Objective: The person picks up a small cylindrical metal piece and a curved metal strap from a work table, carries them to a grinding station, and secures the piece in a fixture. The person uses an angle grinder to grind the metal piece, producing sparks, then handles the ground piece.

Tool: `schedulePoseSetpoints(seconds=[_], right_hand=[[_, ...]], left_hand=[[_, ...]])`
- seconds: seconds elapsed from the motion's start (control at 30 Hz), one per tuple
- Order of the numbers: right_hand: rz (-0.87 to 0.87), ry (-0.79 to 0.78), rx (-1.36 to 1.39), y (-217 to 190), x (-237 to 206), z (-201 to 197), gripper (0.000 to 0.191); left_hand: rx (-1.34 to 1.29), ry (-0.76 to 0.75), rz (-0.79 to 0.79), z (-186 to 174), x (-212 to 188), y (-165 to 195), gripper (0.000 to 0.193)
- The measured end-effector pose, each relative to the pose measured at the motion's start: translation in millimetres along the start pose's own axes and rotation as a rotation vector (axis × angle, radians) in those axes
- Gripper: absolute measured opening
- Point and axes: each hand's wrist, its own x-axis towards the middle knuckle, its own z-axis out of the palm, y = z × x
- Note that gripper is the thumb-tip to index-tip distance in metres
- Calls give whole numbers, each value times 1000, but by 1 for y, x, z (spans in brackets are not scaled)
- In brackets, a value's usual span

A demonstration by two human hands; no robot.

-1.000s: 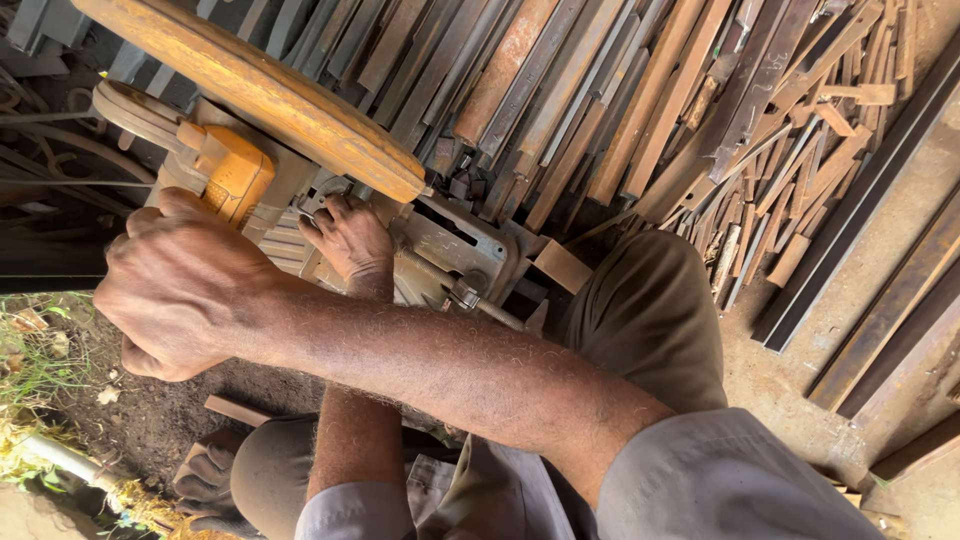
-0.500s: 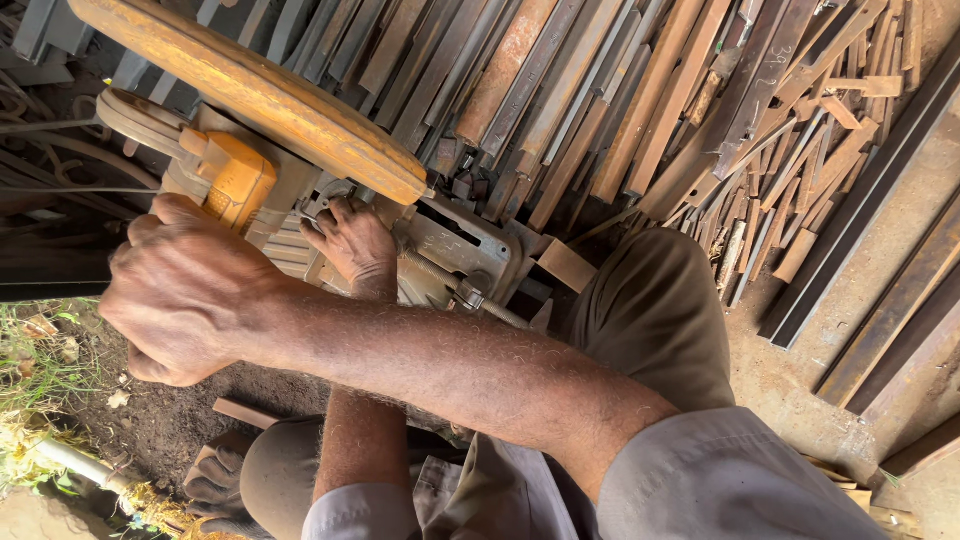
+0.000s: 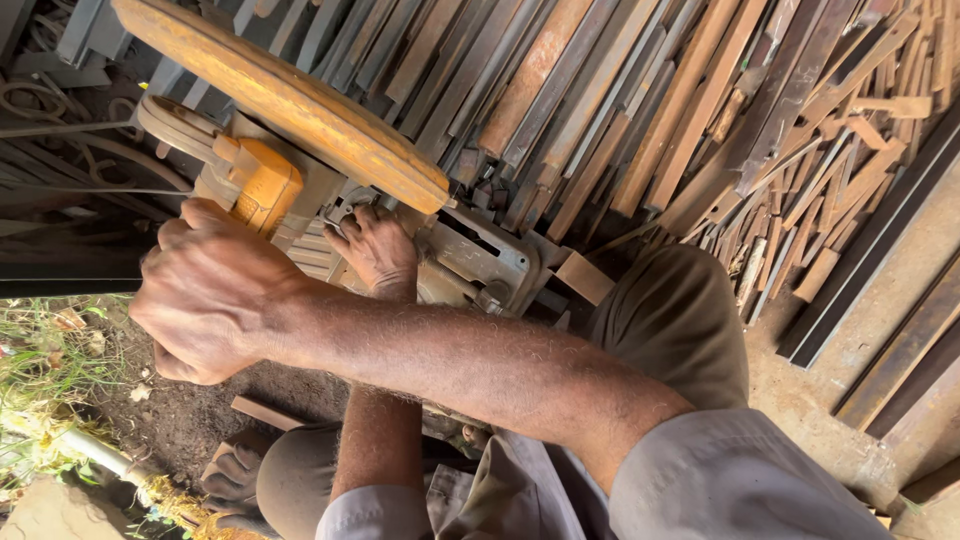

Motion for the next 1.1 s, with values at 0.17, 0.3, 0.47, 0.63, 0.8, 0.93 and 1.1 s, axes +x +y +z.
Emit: schedulePoseSetpoints(seconds=[0.17, 0.3, 0.47, 0.63, 0.8, 0.93, 1.1], right_hand=[[2, 64, 6, 1, -8, 6, 41], [34, 150, 92, 0, -13, 9, 34], [54, 187, 101, -1, -16, 12, 25], [60, 201, 136, 0, -17, 11, 26], [71, 206, 148, -1, -19, 8, 27], [69, 175, 133, -1, -19, 6, 33], [62, 124, 113, 0, -18, 4, 37]], left_hand=[[15, -25, 1, 1, 3, 2, 25], [29, -16, -15, 1, 3, 4, 27], [36, -8, -8, 4, 4, 2, 31], [42, -28, -17, 6, 3, 2, 25], [62, -26, -3, 3, 3, 3, 25], [66, 29, 12, 3, 2, 2, 25], [52, 19, 11, 4, 2, 2, 24]])
